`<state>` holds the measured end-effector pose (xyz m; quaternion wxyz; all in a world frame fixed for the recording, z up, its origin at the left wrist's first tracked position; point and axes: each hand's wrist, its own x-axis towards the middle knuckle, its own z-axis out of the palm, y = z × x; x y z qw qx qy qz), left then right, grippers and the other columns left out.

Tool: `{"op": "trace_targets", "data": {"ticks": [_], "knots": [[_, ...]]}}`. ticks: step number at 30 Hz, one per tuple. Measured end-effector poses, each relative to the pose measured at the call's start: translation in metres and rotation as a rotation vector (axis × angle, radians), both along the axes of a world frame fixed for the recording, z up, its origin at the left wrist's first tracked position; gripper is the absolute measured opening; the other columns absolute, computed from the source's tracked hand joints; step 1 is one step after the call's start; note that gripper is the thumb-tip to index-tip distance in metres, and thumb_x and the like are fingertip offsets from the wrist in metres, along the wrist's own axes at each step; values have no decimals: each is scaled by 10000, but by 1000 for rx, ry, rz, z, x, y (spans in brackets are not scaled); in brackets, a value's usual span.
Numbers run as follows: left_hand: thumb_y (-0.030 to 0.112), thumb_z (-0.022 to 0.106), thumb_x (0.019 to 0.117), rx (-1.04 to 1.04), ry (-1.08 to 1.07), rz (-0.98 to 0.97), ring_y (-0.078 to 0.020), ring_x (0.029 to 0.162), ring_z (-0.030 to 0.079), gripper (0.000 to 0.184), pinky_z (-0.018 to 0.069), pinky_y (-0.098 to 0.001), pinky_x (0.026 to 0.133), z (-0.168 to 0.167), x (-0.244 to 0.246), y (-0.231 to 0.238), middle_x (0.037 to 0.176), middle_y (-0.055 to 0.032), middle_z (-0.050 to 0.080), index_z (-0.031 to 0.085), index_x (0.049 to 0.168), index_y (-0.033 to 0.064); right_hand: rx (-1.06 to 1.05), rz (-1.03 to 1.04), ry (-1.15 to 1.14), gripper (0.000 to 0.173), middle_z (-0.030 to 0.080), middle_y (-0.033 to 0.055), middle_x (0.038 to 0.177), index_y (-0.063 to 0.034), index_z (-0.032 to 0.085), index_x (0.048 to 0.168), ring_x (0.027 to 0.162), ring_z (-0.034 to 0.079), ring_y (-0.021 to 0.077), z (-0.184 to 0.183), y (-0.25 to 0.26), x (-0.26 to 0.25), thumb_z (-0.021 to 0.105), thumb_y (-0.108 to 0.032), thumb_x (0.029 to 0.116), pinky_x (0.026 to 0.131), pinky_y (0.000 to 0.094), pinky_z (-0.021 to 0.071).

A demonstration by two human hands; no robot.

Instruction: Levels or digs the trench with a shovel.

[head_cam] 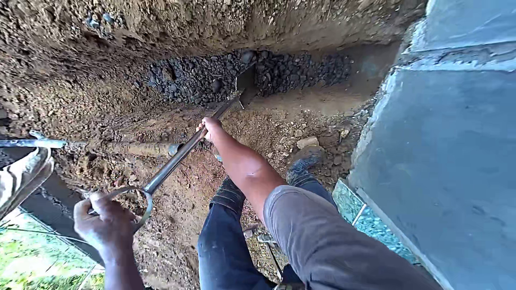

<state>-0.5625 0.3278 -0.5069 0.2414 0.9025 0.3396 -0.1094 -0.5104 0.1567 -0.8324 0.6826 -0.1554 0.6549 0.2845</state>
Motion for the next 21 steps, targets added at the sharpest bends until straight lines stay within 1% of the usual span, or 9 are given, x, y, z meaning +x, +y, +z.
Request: {"op": "trace_targets", "data": {"ticks": [4,5,8,10,12,13,15,19,21], "knots": [[323,422,1109,-85,50,-44,-113,474,559,353,552,-346,461,-39,-23,-43,656,3,536,547,1166,-3,-122,-26,27,83,496,51,733,-68,503,1052,519,519,151,-39,-59,-35,539,-79,978,487,312,523],[324,425,1110,-108,53,-32,-119,464,565,352,555,-349,453,-48,-29,-47,646,1,542,549,1162,-1,-148,-27,32,94,490,50,740,-68,500,1065,522,516,151,-44,-72,-42,536,-74,978,488,312,522],[305,427,1106,-172,22,-42,-113,451,562,323,551,-334,439,-68,-52,-64,627,15,533,538,1132,2,-207,-39,31,83,472,39,740,-79,486,1074,517,505,145,-49,-108,-59,522,-82,999,488,305,521],[290,433,1094,-212,-19,-79,-90,464,558,325,546,-308,450,-71,-67,-91,639,24,532,533,1122,-18,-245,-36,23,46,471,27,697,-88,482,1028,484,497,136,-46,-141,-67,519,-91,1000,463,293,510],[292,449,1082,-228,-58,-103,-74,480,557,341,547,-291,467,-65,-82,-122,669,16,537,543,1108,-35,-264,-35,0,46,472,23,676,-96,482,992,473,492,135,-45,-173,-70,528,-88,992,455,294,504],[296,452,1078,-230,-63,-110,-73,486,554,347,543,-287,472,-58,-89,-132,678,13,541,550,1101,-36,-278,-39,-2,48,473,22,683,-96,487,1001,472,490,132,-40,-184,-76,535,-90,995,453,290,503],[318,447,1075,-242,-75,-126,-74,490,554,368,540,-288,476,-47,-98,-138,675,12,544,552,1100,-34,-318,-53,2,60,464,21,698,-92,490,1037,469,479,128,-23,-193,-82,538,-96,1001,439,282,493],[311,456,1074,-343,-32,-182,-84,483,571,349,550,-295,474,-26,-96,-135,652,18,561,558,1104,-21,-397,-102,13,59,471,11,680,-102,502,1007,473,486,128,16,-212,-98,549,-137,1013,451,284,492],[337,524,1042,-458,1,-242,-92,530,609,378,575,-302,504,-3,-100,-153,718,3,623,576,1151,-20,-419,-120,-11,84,486,4,662,-113,503,986,471,502,120,32,-236,-112,555,-167,1023,456,282,510]]}}
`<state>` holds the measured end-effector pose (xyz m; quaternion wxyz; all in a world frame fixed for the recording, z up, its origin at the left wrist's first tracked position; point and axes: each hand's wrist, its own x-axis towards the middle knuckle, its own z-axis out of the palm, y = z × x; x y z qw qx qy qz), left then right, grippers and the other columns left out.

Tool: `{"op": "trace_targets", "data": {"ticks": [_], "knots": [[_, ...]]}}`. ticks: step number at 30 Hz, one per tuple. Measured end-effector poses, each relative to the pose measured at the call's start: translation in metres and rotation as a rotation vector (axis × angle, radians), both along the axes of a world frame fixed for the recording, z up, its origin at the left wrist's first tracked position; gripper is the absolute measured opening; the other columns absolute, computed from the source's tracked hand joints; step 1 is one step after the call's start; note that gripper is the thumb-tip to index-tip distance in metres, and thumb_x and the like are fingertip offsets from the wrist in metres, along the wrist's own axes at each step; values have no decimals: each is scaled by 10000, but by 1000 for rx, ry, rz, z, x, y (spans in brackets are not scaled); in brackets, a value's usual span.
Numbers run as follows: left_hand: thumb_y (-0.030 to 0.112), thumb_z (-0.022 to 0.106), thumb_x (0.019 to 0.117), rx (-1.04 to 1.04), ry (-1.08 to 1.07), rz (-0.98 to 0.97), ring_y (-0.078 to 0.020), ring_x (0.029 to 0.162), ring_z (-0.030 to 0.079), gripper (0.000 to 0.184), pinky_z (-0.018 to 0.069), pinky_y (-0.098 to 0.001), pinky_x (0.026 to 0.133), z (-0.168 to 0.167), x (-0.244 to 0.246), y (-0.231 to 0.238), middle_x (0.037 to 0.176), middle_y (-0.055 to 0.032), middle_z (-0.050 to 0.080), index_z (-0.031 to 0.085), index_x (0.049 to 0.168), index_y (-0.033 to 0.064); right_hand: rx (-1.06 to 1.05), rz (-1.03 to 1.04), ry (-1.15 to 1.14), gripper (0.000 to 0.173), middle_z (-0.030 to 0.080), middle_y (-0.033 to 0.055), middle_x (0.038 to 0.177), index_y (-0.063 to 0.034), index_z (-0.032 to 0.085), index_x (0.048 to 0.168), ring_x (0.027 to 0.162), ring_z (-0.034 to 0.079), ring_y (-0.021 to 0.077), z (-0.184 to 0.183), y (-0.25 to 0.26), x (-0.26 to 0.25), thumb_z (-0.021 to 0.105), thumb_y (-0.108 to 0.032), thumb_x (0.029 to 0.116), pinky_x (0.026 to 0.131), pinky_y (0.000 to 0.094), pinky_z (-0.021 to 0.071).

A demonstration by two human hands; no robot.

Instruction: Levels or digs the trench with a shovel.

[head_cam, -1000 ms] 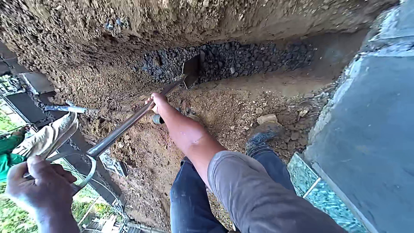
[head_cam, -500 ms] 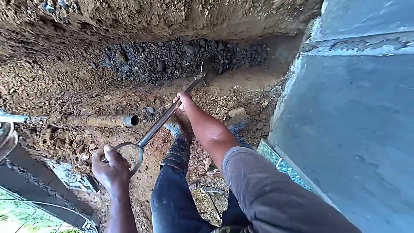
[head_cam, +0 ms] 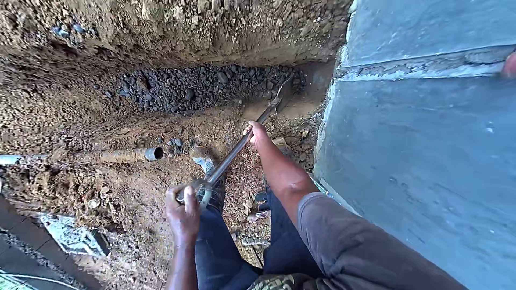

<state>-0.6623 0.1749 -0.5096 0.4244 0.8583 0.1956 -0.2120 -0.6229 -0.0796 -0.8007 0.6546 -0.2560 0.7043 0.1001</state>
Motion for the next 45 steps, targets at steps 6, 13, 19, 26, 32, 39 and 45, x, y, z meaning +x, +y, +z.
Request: {"op": "trace_targets", "data": {"ticks": [6,13,19,26,32,39,45], "knots": [[355,591,1041,-460,105,79,-171,519,622,603,597,-360,479,110,-60,-71,743,-57,659,429,1500,-1,48,65,-39,133,527,12,660,-96,527,1009,482,542,127,81,-25,-47,555,-221,1044,462,292,529],[292,488,1076,-667,68,382,-278,830,751,529,649,-461,791,187,-108,-87,942,-153,747,403,1487,-30,404,215,-258,270,600,29,787,-114,581,1059,588,585,146,244,41,-66,553,-382,1040,568,324,557],[253,308,1136,-725,181,888,-296,958,713,446,612,-457,848,145,-74,-91,1182,-214,666,377,1514,27,668,682,-556,646,652,182,1294,-32,501,1439,1128,674,278,377,14,-97,311,-548,1099,973,459,561],[217,359,1123,-935,260,811,-323,1053,702,491,602,-474,918,96,-44,-96,1278,-236,642,287,1581,57,-59,836,-587,427,698,168,1181,26,522,1375,1051,700,244,383,37,-71,572,-260,1061,940,432,597],[318,388,1128,-888,345,428,-264,1098,712,476,573,-445,974,118,-35,24,1274,-169,694,438,1531,70,-197,588,-527,408,639,176,1199,-7,423,1392,1014,704,276,407,97,40,498,-282,1099,862,455,622],[327,392,1131,-531,310,1120,-293,1002,726,456,592,-465,888,56,-157,202,1209,-195,703,489,1458,25,-182,646,-626,429,638,172,1223,-14,432,1394,1062,702,276,423,167,137,517,-305,1091,900,446,616],[339,372,1135,-373,416,1385,-326,1037,719,471,581,-500,903,62,-266,217,1250,-214,687,478,1467,21,-195,612,-689,424,636,197,1191,-6,405,1393,1037,707,310,428,232,178,513,-290,1096,881,487,621]]}}
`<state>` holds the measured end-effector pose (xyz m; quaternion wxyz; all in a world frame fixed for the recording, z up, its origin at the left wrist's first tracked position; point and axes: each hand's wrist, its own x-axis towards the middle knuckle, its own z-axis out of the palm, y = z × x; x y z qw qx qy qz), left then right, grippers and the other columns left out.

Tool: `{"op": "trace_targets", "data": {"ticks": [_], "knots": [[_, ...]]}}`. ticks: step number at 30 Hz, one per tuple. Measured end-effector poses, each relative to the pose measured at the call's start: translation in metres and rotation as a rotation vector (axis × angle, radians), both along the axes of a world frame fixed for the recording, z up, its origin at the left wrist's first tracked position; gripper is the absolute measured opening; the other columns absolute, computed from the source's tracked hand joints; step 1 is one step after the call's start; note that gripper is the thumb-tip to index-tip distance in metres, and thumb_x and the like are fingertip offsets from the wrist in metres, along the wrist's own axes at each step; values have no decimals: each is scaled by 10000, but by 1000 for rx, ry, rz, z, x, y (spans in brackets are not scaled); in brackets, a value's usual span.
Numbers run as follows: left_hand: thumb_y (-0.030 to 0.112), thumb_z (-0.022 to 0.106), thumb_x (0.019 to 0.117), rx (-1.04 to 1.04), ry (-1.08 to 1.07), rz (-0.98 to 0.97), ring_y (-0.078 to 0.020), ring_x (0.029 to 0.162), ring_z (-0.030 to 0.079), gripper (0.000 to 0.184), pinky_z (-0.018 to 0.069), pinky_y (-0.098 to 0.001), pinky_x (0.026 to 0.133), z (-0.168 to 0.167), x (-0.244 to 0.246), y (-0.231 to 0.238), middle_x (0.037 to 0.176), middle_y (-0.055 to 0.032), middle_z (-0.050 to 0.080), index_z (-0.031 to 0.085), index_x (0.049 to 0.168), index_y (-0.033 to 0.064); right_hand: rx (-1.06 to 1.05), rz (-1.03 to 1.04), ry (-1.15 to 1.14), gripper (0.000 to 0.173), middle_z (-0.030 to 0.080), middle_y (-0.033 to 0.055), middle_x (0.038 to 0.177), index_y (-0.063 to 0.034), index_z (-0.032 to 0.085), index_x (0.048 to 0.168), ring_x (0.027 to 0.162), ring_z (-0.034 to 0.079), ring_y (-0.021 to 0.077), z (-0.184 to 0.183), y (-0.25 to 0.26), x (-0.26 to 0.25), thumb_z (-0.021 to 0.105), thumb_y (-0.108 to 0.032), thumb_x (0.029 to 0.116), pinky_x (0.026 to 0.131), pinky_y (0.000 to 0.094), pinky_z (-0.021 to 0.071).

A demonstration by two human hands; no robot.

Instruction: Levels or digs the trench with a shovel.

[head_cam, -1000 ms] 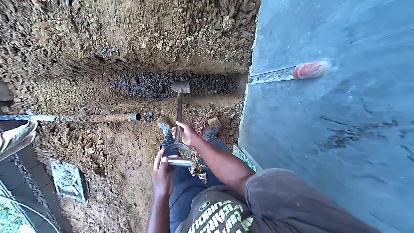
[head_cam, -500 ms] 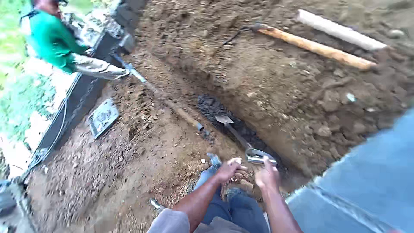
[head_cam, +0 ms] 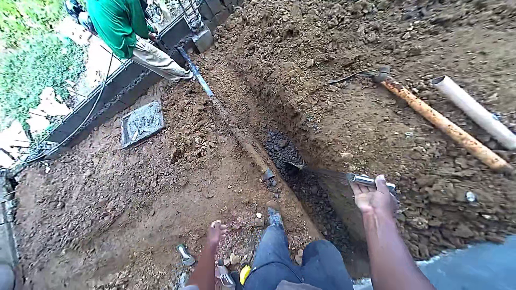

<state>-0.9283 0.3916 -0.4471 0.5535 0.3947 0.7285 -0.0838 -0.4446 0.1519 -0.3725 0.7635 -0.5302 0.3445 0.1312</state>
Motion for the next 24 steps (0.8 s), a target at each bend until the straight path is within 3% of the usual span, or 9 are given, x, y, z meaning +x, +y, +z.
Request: {"op": "trace_targets", "data": {"ticks": [5,8,11,13,15,19,22,24], "knots": [[345,382,1133,-211,144,-69,-360,1068,701,470,566,-524,917,16,-45,-63,1281,-230,664,503,1448,17,19,-6,-22,466,630,217,1217,7,396,1410,1055,705,326,3,29,26,519,-313,1095,892,481,621],[345,395,1128,-247,152,-97,-338,1062,707,462,572,-516,915,-6,-51,-80,1285,-209,671,514,1431,18,55,-22,-60,461,631,211,1202,4,395,1405,1056,700,309,-5,32,51,498,-326,1100,892,462,617],[340,404,1127,-122,65,-80,-341,1035,718,461,592,-521,892,-35,-43,-61,1258,-218,679,505,1439,15,119,-26,-139,446,621,169,1227,-42,389,1412,1108,676,281,-17,41,77,492,-344,1101,949,461,589],[330,386,1131,-11,-11,-91,-339,1021,724,473,607,-519,878,-47,-24,-35,1254,-228,678,491,1450,-2,147,-22,-197,464,620,142,1237,-80,395,1419,1133,662,266,-29,42,99,530,-367,1081,977,461,576],[313,375,1132,94,-59,-97,-313,1043,720,472,606,-493,893,-61,-1,-5,1287,-217,666,465,1477,4,149,-25,-251,505,611,167,1261,-58,398,1426,1150,652,292,-43,38,121,560,-373,1065,989,482,568],[277,386,1127,416,-216,-57,-232,994,731,436,612,-410,878,-90,59,50,1272,-172,676,483,1454,6,205,60,-358,473,607,192,1213,-43,387,1404,1094,661,296,-60,48,163,511,-369,1083,962,469,573],[314,389,1120,604,-368,-143,-205,1044,725,441,606,-400,928,-98,115,47,1312,-118,664,480,1459,47,348,101,-442,483,604,232,1244,-23,363,1431,1137,657,329,-73,47,185,460,-361,1100,980,494,568],[292,398,1114,726,-466,-179,-194,1027,726,415,611,-395,919,-98,164,13,1270,-91,683,506,1432,47,446,148,-482,482,594,253,1244,-6,343,1429,1165,644,343,-87,29,190,373,-375,1120,1010,505,548]]}}
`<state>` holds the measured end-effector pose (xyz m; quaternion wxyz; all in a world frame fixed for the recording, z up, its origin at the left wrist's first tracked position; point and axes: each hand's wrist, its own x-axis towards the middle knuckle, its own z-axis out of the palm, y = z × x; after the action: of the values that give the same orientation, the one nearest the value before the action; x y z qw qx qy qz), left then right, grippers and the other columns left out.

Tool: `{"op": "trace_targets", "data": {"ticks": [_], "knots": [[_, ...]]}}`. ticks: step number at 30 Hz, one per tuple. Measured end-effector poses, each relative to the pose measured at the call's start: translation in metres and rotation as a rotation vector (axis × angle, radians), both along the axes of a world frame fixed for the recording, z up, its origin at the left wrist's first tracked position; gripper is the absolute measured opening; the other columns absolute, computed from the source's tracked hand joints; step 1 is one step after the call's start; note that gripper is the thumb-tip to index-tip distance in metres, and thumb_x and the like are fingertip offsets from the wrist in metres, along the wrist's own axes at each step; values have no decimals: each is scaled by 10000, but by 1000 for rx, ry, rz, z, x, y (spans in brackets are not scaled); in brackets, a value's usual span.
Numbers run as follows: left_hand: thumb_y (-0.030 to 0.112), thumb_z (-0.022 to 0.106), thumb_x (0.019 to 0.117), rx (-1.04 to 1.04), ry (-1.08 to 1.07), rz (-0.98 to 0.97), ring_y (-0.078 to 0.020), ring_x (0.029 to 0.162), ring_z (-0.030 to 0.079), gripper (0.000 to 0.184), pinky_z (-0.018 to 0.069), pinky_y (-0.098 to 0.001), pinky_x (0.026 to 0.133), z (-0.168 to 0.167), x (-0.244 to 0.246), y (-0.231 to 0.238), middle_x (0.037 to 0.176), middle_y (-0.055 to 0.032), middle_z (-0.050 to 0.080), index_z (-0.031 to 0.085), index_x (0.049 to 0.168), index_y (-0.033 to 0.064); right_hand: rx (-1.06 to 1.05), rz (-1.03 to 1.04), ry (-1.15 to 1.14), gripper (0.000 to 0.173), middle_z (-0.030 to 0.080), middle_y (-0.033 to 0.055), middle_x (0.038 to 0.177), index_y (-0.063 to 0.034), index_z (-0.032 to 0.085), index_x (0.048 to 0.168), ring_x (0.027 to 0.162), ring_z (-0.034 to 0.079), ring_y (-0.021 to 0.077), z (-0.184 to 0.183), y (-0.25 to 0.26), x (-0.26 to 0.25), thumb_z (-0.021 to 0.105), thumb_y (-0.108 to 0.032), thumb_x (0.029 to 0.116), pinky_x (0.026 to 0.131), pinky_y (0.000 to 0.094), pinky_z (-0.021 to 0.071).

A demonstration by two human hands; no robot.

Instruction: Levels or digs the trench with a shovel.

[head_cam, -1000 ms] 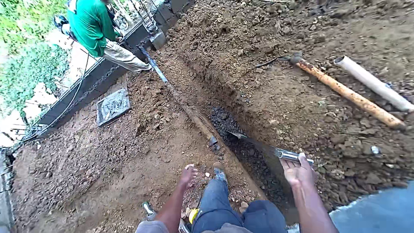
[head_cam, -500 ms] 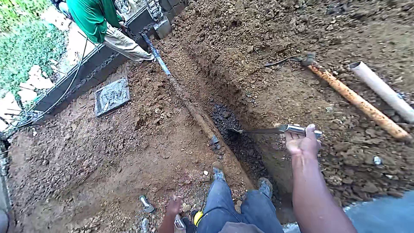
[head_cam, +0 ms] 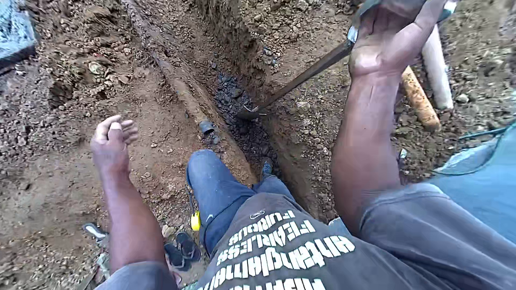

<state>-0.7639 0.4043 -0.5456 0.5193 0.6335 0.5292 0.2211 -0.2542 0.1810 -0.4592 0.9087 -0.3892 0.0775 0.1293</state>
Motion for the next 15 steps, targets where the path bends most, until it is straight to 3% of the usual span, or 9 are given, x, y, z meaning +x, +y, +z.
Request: {"op": "trace_targets", "data": {"ticks": [2,5,7,11,15], "knots": [[252,383,1110,63,-129,-27,-207,1011,726,387,612,-412,908,-5,56,-41,1230,-80,697,515,1408,42,84,68,-39,454,602,248,1195,2,361,1387,1142,655,340,-10,-22,1,299,-373,1139,1008,505,552],[233,363,1115,-57,-191,-54,-236,962,734,366,623,-436,865,-26,128,-114,1169,-93,715,525,1371,26,128,182,-35,459,609,240,1151,11,397,1297,1131,661,339,-25,-91,-3,197,-374,1147,1036,511,538],[239,385,1120,-108,-175,-116,-245,967,738,368,629,-436,864,-28,166,-150,1178,-105,717,538,1374,21,132,266,-27,485,618,228,1204,7,409,1360,1141,669,330,-28,-143,-10,241,-394,1145,1036,491,552],[229,400,1115,-111,-198,-224,-255,987,739,358,627,-440,884,-9,214,-204,1196,-119,715,551,1358,14,175,359,29,357,657,145,1248,-75,543,1227,1168,667,282,-42,-239,-16,345,-356,1132,1032,475,550],[218,378,1118,-176,-262,-225,-259,999,730,349,620,-445,884,10,251,-256,1183,-116,712,551,1349,24,204,359,143,280,666,141,1257,-100,552,1197,1164,672,292,-50,-288,-25,400,-320,1114,1023,484,551]]}}
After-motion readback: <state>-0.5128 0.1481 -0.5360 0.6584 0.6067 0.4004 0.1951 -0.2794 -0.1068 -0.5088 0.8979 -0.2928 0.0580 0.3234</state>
